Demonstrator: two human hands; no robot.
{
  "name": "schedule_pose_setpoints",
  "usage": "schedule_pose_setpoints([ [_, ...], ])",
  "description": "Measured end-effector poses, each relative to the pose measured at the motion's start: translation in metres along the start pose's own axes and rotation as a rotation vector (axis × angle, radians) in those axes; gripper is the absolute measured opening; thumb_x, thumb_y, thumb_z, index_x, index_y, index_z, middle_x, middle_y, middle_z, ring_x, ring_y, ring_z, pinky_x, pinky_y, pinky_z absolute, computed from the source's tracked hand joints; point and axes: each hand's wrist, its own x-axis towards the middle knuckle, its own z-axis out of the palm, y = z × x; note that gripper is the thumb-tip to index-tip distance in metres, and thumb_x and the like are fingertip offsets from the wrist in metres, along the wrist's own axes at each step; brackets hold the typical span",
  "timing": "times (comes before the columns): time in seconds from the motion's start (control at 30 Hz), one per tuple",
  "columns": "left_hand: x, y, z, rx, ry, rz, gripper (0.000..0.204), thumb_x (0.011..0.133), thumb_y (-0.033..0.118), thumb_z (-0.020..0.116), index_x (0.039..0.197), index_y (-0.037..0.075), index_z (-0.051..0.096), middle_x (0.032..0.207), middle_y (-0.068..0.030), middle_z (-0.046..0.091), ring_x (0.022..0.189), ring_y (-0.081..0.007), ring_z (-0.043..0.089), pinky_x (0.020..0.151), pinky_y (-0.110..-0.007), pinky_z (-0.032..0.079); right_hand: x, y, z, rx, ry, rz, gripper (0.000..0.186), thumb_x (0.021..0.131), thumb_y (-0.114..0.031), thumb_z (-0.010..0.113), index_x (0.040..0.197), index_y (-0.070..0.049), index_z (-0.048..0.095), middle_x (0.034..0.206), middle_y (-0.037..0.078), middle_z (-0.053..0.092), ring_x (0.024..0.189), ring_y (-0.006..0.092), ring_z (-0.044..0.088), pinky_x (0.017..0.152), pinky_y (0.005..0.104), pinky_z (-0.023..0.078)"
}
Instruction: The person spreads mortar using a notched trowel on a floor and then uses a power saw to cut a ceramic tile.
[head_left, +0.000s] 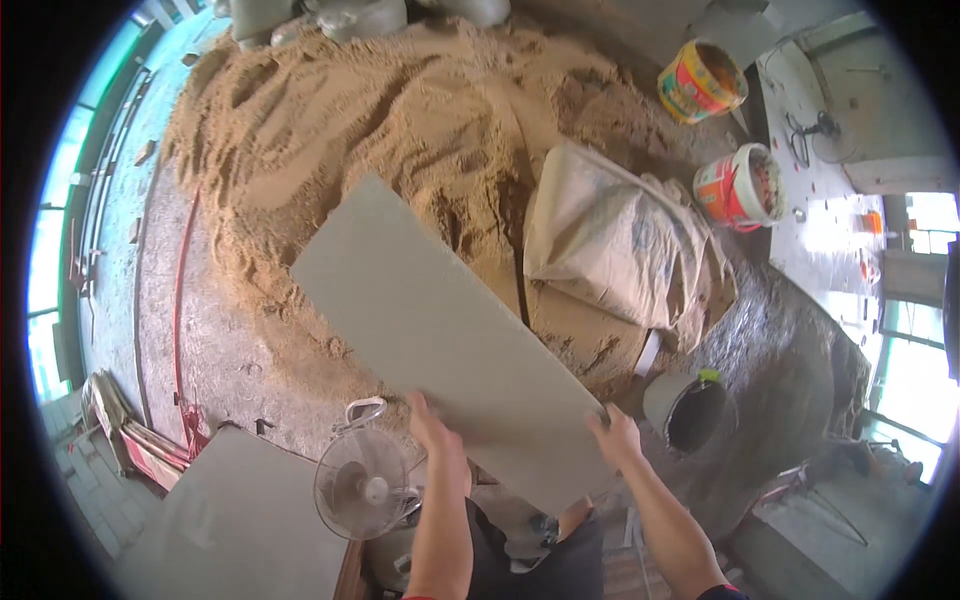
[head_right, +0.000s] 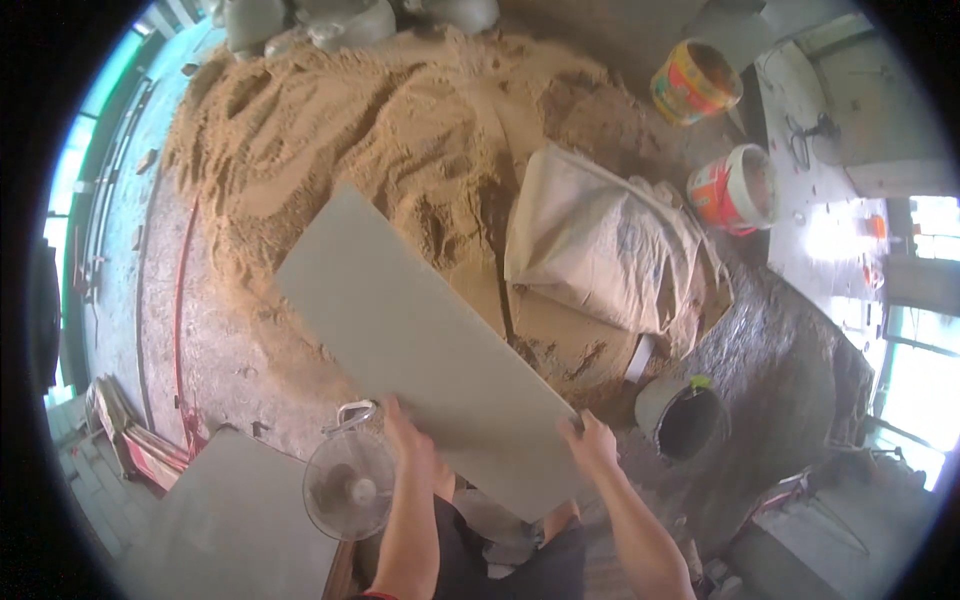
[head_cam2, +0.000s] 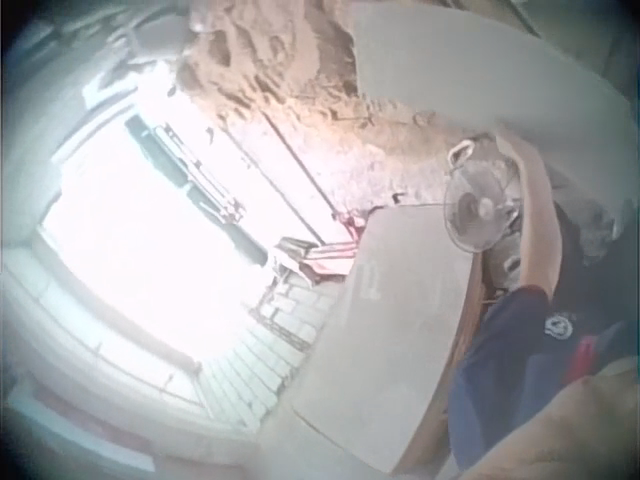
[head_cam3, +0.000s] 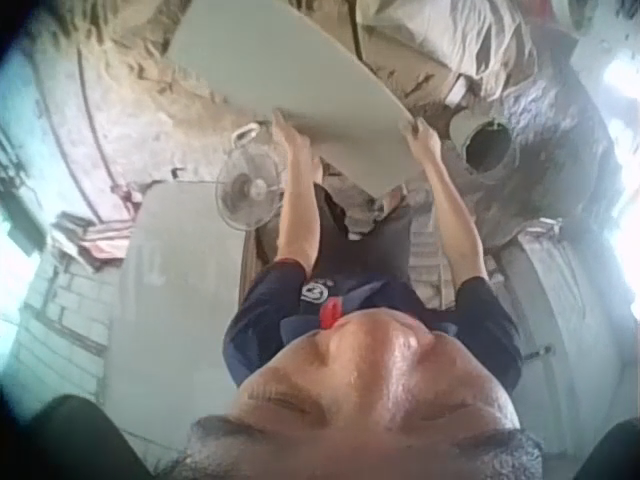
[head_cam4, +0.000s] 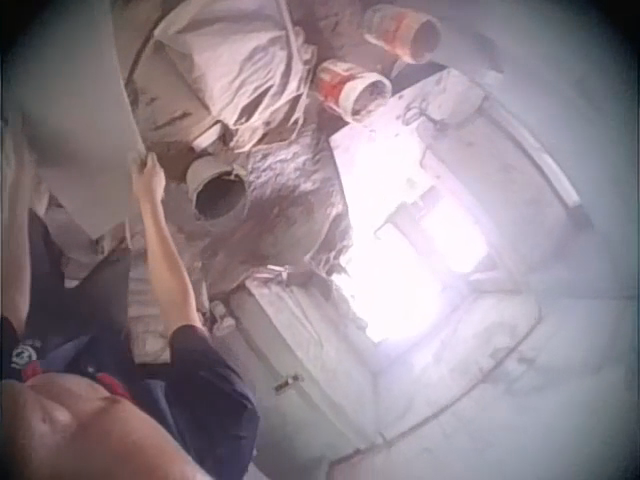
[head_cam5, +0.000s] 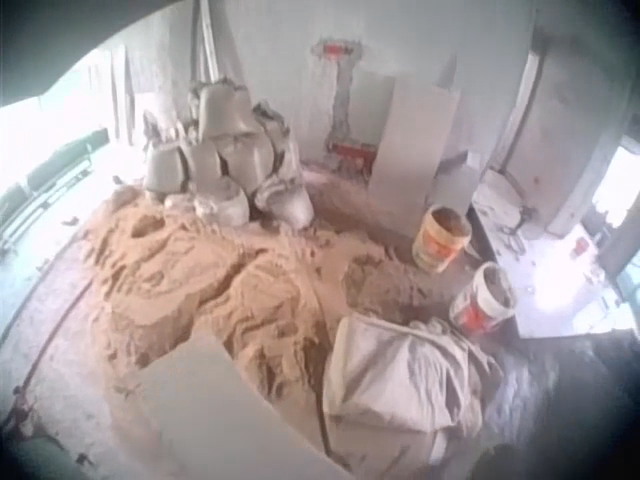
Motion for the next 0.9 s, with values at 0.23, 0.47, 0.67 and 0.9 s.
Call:
schedule_pose_setpoints([
  [0.23, 0.165, 0.008, 0.092, 0.117, 0.036, 0.073, 0.054, 0.085, 0.047, 0.066, 0.109, -0.001, 0.059, 0.108, -0.0084, 0.058, 0.092, -0.0237, 0.055, 0.083, -0.043, 0.047, 0.161, -0.057, 0.068, 0.061, -0.009, 0.001, 0.071, 0.084, -0.06, 0.055, 0.125, -0.001, 0.053, 0.118, 0.03, 0.057, 0.114, 0.0413, 0.054, 0.095, 0.0454, 0.043],
  [0.47, 0.271, -0.05, 0.038, 1.526, -0.085, 0.48, 0.06, 0.086, 0.05, 0.061, 0.107, -0.006, 0.055, 0.117, -0.0238, 0.057, 0.111, -0.0337, 0.056, 0.09, -0.043, 0.046, 0.188, -0.007, 0.15, 0.124, 0.362, 0.024, 0.052, 0.086, -0.04, 0.061, 0.124, -0.006, 0.051, 0.125, 0.023, 0.05, 0.113, 0.0432, 0.05, 0.093, 0.0488, 0.044],
  [0.67, 0.203, -0.085, -0.001, 1.298, -0.461, -0.145, 0.047, 0.089, 0.043, 0.061, 0.105, 0.0, 0.058, 0.08, -0.0045, 0.06, 0.069, -0.0163, 0.057, 0.066, -0.032, 0.047, 0.056, 0.143, 0.275, -0.02, -0.075, -0.187, 0.024, 0.087, -0.028, 0.058, 0.095, -0.005, 0.06, 0.103, 0.01, 0.062, 0.099, 0.0314, 0.058, 0.082, 0.0408, 0.048],
  [0.9, 0.185, -0.141, -0.002, 1.281, -0.529, -0.063, 0.055, 0.08, 0.04, 0.075, 0.11, 0.001, 0.051, 0.09, -0.0053, 0.057, 0.073, -0.0098, 0.052, 0.06, -0.024, 0.042, 0.053, 0.185, 0.324, 0.32, -0.139, 0.044, 0.019, 0.089, -0.023, 0.059, 0.1, -0.008, 0.062, 0.081, 0.006, 0.06, 0.074, 0.0195, 0.061, 0.068, 0.0318, 0.049],
])
